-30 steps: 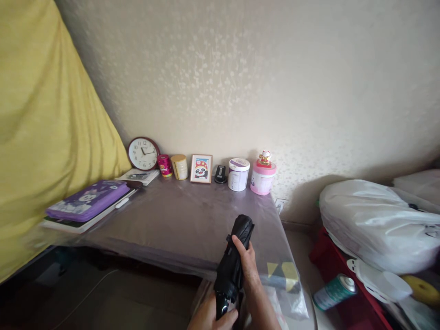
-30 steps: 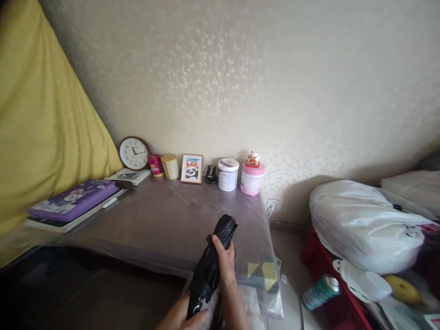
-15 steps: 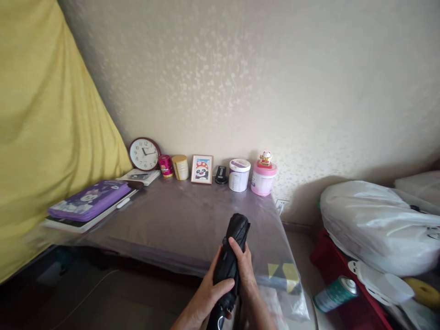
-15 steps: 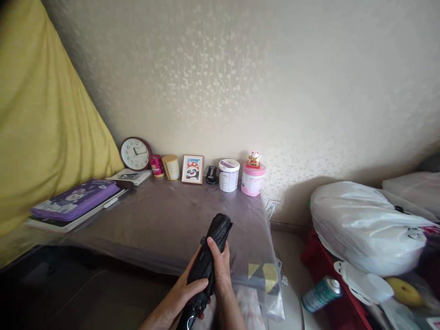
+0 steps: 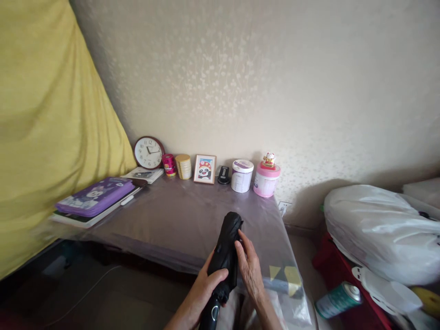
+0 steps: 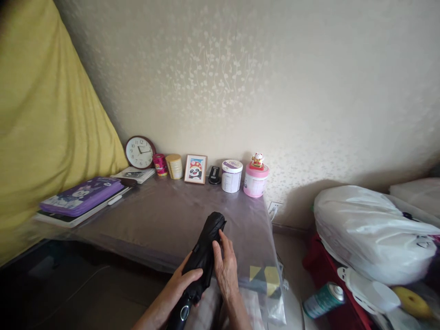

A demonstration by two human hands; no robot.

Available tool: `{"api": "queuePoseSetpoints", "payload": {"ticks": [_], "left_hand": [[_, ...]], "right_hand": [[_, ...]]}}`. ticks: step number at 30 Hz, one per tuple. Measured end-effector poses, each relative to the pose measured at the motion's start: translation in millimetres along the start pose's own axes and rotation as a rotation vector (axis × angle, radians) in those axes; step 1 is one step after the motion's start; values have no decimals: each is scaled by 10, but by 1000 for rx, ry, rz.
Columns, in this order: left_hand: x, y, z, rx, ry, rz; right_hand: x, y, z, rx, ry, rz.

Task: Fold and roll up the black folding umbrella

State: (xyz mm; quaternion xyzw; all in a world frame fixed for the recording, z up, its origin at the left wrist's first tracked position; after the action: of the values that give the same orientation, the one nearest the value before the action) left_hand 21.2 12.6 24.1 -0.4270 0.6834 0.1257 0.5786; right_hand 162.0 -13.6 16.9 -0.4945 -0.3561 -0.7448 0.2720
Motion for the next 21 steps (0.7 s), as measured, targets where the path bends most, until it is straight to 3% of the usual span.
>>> {"api": "queuePoseSetpoints", "payload": {"ticks": [4, 8, 13, 18, 21], "left_hand": [[-33, 46, -6, 34, -5, -30], [-105, 53, -78, 68, -3, -111], [-150, 84, -129, 32, 50, -212], [-135, 122, -114, 48, 105, -274], [-158, 123, -121, 90, 118, -343]], "right_hand": [[74, 93, -51, 51, 150, 15], [30, 150, -66, 90, 51, 176], [-56, 276, -48, 74, 51, 139], [-76, 193, -126, 353, -95, 276], [-68, 93, -174, 387, -130, 374]]}}
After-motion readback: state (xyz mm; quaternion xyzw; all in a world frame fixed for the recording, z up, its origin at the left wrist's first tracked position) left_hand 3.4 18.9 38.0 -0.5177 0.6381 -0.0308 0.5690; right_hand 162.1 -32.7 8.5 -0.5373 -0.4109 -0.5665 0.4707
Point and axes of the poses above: each hand's wrist, its own z-axis towards the middle knuckle, its own y-axis out of the back of the hand, x = y × z, the point moved 2 cm from there along z, towards the middle knuckle, and after that the axes turned 3 degrees about x, right-handed, at the moved point
